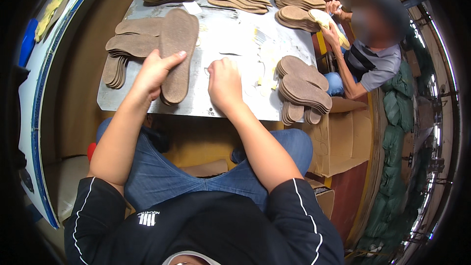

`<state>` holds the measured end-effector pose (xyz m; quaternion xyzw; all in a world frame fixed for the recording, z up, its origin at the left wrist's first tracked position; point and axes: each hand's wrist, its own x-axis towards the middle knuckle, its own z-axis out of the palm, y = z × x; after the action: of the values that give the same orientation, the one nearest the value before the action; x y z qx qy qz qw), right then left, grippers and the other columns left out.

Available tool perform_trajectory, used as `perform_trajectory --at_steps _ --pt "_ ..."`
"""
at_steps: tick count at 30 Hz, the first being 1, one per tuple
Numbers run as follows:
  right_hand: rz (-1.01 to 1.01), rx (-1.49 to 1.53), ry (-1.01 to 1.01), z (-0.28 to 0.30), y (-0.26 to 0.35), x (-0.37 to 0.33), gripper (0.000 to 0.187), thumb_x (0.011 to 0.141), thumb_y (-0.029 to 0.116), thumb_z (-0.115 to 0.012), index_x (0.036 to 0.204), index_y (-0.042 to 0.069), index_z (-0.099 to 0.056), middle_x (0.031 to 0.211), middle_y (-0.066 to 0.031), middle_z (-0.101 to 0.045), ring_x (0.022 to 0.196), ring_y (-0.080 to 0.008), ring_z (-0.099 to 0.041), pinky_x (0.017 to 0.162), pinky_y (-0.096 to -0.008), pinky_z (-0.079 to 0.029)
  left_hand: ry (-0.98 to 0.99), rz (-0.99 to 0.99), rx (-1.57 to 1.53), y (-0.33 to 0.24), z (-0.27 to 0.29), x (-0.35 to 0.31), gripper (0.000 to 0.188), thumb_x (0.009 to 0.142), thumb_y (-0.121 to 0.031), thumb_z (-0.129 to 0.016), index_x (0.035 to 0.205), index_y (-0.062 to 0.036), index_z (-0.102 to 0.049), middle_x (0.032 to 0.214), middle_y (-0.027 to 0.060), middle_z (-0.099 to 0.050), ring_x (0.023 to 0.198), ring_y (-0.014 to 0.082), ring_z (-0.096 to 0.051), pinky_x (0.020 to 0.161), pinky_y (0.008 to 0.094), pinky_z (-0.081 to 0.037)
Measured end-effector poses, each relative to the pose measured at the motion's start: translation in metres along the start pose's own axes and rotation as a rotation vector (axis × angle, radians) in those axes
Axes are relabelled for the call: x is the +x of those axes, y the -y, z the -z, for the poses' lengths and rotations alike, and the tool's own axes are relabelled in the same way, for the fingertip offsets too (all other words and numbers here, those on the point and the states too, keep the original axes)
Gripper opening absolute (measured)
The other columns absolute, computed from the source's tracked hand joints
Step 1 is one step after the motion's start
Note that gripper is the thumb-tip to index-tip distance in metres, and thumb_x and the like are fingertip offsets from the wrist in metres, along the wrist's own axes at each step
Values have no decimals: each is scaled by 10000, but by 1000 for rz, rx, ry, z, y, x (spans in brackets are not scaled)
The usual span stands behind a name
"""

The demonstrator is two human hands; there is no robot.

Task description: The person picks up stacks of brown footwear insoles from a table, wraps a rubber band around each stack, and places the bundled stacks into a cardboard box. The person repeats this process for multiple stacks throughout the clip.

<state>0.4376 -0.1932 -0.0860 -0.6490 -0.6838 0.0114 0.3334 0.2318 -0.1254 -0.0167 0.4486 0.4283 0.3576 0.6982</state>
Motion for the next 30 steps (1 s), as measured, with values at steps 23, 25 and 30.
perform_trajectory --at_steps 23,25,30 --pt "138 520 180 121 66 -15 172 1086 115 -532 990 7 -625 1018 -73 -661 933 -172 -581 898 -360 -502 -64 -252 445 44 -45 -7 650 1041 -294 -806 1451 120 -518 1249 296 -761 1150 366 -778 979 458 -619" --pt "63 741 418 159 86 -30 184 1081 143 -580 1109 -25 -649 1020 -91 -648 962 -182 -604 946 -374 -515 -109 -358 688 41 -45 -8 649 1027 -319 -807 1430 107 -529 1251 340 -744 1176 454 -750 1016 505 -594" --pt "-140 1171 298 196 71 -19 543 1102 188 -651 1516 -153 -566 817 22 -563 758 -86 -543 862 -322 -534 -39 -641 1069 21 -45 -23 525 1006 -251 -788 1407 16 -580 1232 256 -753 1137 483 -732 953 557 -576"
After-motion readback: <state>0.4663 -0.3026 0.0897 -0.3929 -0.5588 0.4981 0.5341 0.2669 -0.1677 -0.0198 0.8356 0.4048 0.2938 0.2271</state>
